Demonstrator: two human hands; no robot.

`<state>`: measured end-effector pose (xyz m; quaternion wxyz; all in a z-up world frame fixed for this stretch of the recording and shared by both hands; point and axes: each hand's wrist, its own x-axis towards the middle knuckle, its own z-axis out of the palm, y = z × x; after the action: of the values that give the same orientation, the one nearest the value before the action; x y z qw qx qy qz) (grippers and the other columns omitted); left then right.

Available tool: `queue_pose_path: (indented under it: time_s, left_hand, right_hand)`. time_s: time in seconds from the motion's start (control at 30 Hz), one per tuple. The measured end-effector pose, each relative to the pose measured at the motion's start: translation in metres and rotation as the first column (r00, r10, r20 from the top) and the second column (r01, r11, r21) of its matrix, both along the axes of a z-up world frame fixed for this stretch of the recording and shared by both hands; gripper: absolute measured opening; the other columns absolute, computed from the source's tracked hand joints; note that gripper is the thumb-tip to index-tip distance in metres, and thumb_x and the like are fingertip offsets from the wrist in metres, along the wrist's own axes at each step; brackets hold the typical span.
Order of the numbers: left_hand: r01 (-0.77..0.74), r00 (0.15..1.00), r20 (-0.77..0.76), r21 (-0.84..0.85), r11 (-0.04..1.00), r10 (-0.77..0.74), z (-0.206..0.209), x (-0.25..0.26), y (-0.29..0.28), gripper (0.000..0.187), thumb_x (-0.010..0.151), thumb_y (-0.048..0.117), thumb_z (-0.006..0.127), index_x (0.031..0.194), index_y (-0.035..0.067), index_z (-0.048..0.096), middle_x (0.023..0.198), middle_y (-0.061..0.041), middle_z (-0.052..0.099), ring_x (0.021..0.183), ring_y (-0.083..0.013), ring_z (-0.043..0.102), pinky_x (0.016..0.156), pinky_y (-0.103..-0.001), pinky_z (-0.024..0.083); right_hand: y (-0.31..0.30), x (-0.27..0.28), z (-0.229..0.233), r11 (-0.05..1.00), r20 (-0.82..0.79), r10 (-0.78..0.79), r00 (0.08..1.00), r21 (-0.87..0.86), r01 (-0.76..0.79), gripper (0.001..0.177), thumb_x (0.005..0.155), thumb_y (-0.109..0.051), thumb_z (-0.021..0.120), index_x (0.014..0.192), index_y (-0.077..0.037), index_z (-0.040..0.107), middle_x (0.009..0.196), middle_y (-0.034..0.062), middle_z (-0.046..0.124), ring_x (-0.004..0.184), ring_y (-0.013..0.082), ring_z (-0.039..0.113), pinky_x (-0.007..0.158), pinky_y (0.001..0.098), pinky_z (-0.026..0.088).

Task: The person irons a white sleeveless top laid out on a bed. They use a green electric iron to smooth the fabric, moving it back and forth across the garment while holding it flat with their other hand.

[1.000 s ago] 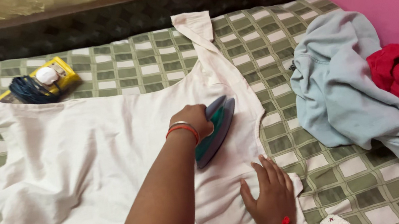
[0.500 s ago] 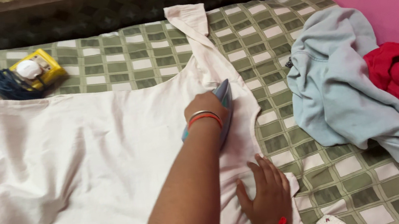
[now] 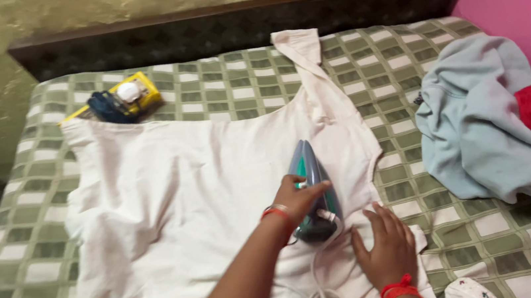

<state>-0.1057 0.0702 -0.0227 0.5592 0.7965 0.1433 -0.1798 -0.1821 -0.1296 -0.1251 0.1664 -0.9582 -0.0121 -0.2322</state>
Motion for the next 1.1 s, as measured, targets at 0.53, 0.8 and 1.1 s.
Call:
queue_pose_path:
  time_s: [0.53, 0.8, 1.1]
  left_hand:
    - [-0.048, 0.998, 0.068, 0.624, 0.78, 0.008, -0.022, -0.064, 0.254, 0.064, 0.081, 0.037, 0.083, 0.133, 0.009, 0.059, 0.143, -0.015, 0.054, 0.131, -0.0331, 0.054, 0.111, -0.039, 0.045]
    - [0.173, 0.949, -0.316, 0.574, 0.8, 0.022, 0.0, -0.055, 0.25, 0.095, 0.079, 0.044, 0.084, 0.156, 0.014, 0.037, 0.173, -0.006, -0.001, 0.158, -0.0243, 0.01, 0.12, -0.062, 0.028]
    - [0.188, 0.912, -0.404, 0.576, 0.796, 0.077, 0.008, -0.055, 0.25, 0.081, 0.087, 0.028, 0.068, 0.159, 0.014, 0.032, 0.175, -0.005, -0.009, 0.16, -0.0201, 0.003, 0.117, -0.078, 0.015]
  right_hand:
    - [0.041, 0.034, 0.063, 0.641, -0.046, 0.218, 0.975, 0.76, -0.108, 0.039, 0.104, -0.027, 0.055, 0.132, -0.001, 0.059, 0.126, 0.0129, 0.064, 0.113, 0.0209, 0.064, 0.095, 0.0332, 0.052]
    - [0.092, 0.124, 0.085, 0.63, -0.565, 0.277, 0.777, 0.717, 0.297, 0.04, 0.096, -0.027, 0.056, 0.121, 0.003, 0.05, 0.089, 0.0105, 0.068, 0.071, 0.0196, 0.068, 0.059, 0.0381, 0.06]
    - [0.129, 0.098, 0.106, 0.789, -0.596, 0.492, 0.635, 0.613, -0.035, 0.047, 0.098, -0.044, 0.059, 0.104, 0.002, 0.06, 0.069, 0.0085, 0.058, 0.047, 0.0159, 0.053, 0.046, 0.032, 0.046]
